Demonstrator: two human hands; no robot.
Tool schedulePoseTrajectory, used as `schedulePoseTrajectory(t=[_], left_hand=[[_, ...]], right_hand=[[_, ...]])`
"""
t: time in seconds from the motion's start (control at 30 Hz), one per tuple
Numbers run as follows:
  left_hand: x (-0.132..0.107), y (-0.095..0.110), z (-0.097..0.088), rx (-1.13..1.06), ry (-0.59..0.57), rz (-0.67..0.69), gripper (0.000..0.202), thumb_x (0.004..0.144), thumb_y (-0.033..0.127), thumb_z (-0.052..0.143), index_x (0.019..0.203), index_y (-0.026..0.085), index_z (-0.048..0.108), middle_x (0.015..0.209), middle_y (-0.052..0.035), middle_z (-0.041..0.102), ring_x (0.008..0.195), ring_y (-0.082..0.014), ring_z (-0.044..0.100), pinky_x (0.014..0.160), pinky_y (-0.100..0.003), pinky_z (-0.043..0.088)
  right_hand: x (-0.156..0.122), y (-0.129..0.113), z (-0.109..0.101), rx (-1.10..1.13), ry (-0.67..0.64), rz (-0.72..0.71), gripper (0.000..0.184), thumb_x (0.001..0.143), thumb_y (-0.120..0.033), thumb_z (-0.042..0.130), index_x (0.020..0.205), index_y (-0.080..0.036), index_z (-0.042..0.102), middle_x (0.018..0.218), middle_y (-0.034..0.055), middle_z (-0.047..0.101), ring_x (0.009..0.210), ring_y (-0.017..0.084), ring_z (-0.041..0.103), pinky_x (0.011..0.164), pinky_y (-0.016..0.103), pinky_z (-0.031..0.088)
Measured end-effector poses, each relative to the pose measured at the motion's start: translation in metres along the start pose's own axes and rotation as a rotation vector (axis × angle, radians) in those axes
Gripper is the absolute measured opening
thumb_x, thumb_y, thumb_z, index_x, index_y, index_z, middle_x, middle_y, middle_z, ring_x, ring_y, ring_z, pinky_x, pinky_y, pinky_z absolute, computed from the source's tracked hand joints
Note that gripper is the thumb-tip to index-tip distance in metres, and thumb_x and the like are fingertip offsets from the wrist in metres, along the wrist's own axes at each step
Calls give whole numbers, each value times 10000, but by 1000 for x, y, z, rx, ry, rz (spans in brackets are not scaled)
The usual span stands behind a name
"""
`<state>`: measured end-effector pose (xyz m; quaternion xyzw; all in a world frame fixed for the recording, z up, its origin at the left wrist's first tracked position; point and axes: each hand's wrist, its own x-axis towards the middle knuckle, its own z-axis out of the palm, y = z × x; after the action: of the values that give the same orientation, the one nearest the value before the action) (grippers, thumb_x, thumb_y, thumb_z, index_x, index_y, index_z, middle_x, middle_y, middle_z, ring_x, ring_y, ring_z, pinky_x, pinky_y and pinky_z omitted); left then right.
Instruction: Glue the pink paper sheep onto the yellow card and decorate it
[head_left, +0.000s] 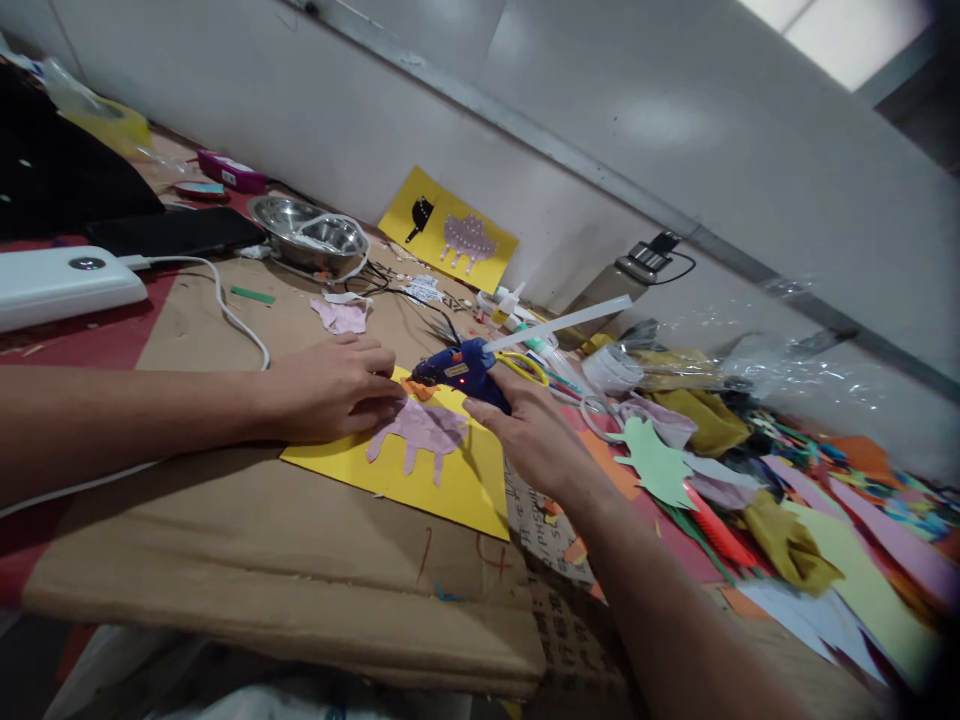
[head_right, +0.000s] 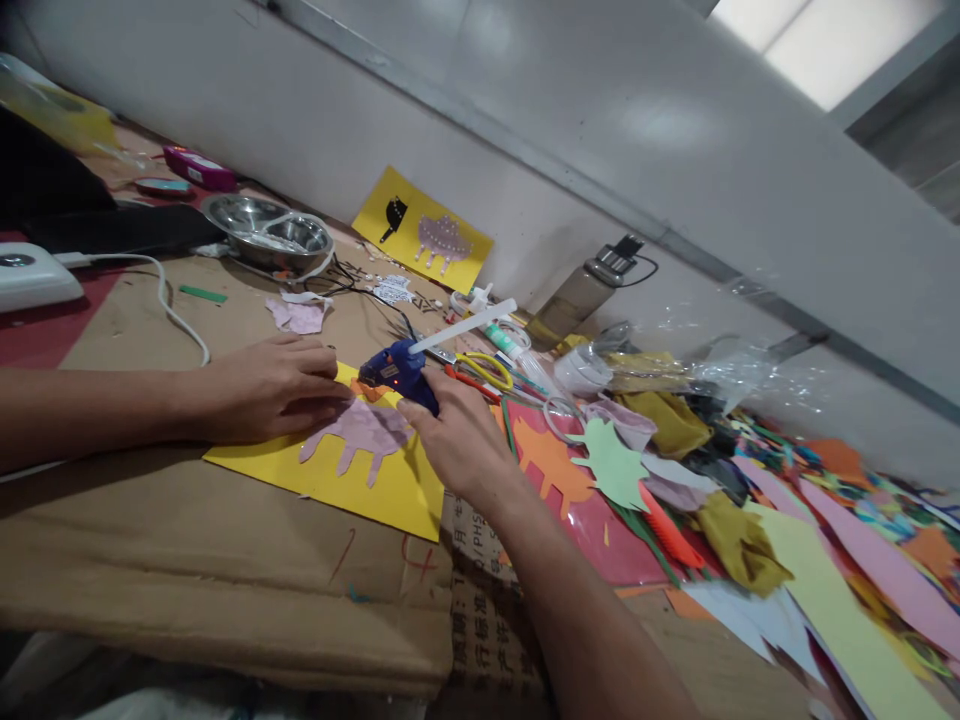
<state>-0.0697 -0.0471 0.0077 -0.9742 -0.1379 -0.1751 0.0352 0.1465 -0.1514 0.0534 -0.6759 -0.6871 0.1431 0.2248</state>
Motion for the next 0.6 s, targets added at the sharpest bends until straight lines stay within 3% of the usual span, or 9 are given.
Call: schedulePoseTrajectory(t=[0.13, 0.43, 0.6], left_hand=[[0, 3, -1, 3, -20, -35, 278, 914, 359, 487, 1044, 257, 710, 793, -60, 583, 785, -197, 522, 720, -317, 385], [0, 2, 0, -48, -51, -55, 289, 914, 372, 489, 1061, 250, 705, 798, -59, 594, 752, -181, 525, 640, -287, 365], [0, 2, -1, -43, -60, -56, 286, 917, 367, 477, 1042, 251, 707, 802, -59, 600, 742, -179, 525, 638, -287, 368]], right_hand=[[2, -4, 1, -29, -14, 3, 314, 854, -299, 547, 1133, -182, 634, 1121, 96, 676, 1012, 261, 596, 897, 427, 446], [0, 0, 0, 48, -23, -36, 385, 867, -258, 522, 1247, -217, 572, 1212, 62, 647, 1070, 234, 576, 936, 396, 421], [2, -2, 1, -5, -11, -28, 287, 862, -290, 532, 1115, -191, 627, 1098, 75, 680, 989, 246, 596, 868, 392, 442]])
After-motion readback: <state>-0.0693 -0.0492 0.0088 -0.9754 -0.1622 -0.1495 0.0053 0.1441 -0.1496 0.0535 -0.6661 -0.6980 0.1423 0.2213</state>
